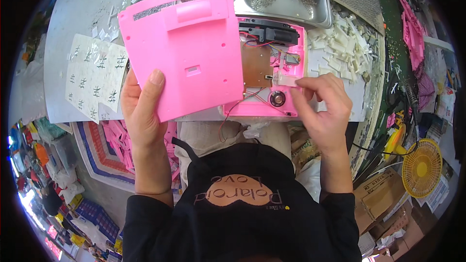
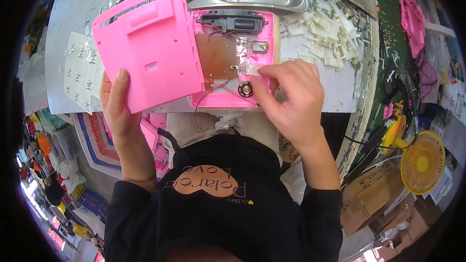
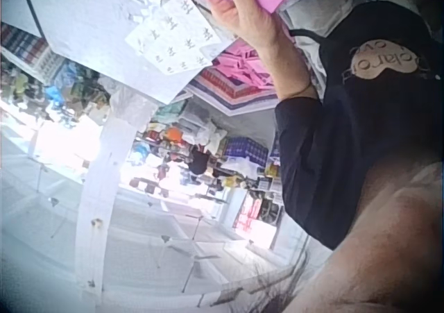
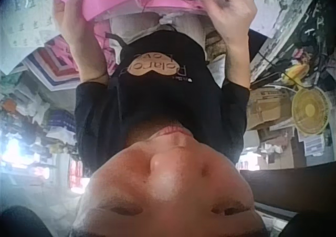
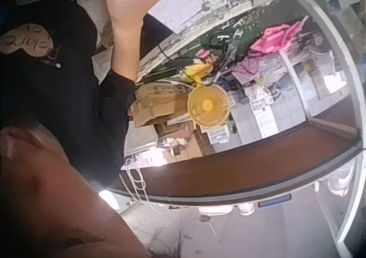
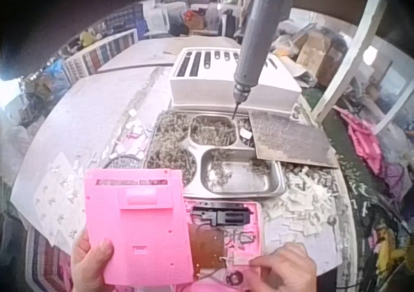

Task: Assembling internal electronic components and soldering wires inside a pink plastic case, then securing the cover with screws.

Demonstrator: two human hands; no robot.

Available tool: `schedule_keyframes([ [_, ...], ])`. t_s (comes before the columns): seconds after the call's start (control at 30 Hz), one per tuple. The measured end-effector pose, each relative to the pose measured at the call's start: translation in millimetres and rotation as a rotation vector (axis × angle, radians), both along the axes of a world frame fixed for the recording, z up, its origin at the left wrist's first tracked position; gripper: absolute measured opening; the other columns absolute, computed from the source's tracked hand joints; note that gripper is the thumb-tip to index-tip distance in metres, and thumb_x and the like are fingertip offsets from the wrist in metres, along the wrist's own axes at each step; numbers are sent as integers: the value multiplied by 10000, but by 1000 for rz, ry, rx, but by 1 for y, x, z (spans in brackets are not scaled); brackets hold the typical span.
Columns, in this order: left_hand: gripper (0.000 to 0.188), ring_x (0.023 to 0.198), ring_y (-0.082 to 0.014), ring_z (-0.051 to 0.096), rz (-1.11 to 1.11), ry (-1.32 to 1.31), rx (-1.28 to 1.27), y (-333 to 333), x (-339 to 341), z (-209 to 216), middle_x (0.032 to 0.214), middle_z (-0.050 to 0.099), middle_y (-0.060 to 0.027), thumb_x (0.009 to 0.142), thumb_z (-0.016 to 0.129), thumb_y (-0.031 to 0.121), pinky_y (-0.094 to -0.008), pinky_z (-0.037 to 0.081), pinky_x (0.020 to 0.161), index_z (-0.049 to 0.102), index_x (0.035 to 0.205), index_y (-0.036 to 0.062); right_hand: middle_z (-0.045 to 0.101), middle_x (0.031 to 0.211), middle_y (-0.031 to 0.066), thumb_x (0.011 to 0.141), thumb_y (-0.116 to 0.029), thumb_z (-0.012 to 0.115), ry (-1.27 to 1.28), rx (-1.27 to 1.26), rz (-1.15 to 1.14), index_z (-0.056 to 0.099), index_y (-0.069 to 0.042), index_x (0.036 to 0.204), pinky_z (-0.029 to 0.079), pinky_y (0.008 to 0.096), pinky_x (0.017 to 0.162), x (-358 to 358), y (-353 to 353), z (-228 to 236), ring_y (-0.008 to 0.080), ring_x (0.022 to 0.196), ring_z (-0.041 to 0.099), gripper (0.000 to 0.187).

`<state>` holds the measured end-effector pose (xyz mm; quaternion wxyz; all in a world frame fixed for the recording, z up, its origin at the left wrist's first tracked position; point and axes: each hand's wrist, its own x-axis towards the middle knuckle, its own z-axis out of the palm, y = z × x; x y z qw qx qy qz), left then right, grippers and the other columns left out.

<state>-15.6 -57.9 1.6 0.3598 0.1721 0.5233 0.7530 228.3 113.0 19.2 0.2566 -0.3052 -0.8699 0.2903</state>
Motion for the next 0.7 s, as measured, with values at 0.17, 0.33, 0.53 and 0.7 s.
schedule_keyframes([
  [0.17,329,1038,-180,698,-91,-74,111,32,4,14,1168,701,-157,1014,608,122,-309,563,909,588,1292,-54,650,757,13,822,-74,802,211,-304,-238,716,-9,931,422,233,584,8,16,-10,74,645,543,153],
  [0.33,288,1007,-170,707,-128,-64,220,54,4,21,1145,713,-150,1014,605,103,-289,568,886,613,1258,-49,620,671,43,803,-163,801,-63,-133,-189,677,-43,831,447,292,556,-19,36,-16,143,586,582,175],
  [0.53,268,992,-163,710,-45,-77,127,44,3,10,1146,715,-149,1013,607,94,-286,574,874,620,1240,-47,569,588,37,826,-169,780,-31,-260,-290,606,-45,744,420,307,514,-30,32,-31,140,520,544,229],
  [0.7,274,995,-164,710,-42,-94,112,40,1,5,1149,714,-149,1013,606,95,-290,574,883,613,1247,-48,531,585,1,876,-171,770,-22,-412,-280,643,-27,824,398,272,525,-24,31,-33,75,535,472,198],
])
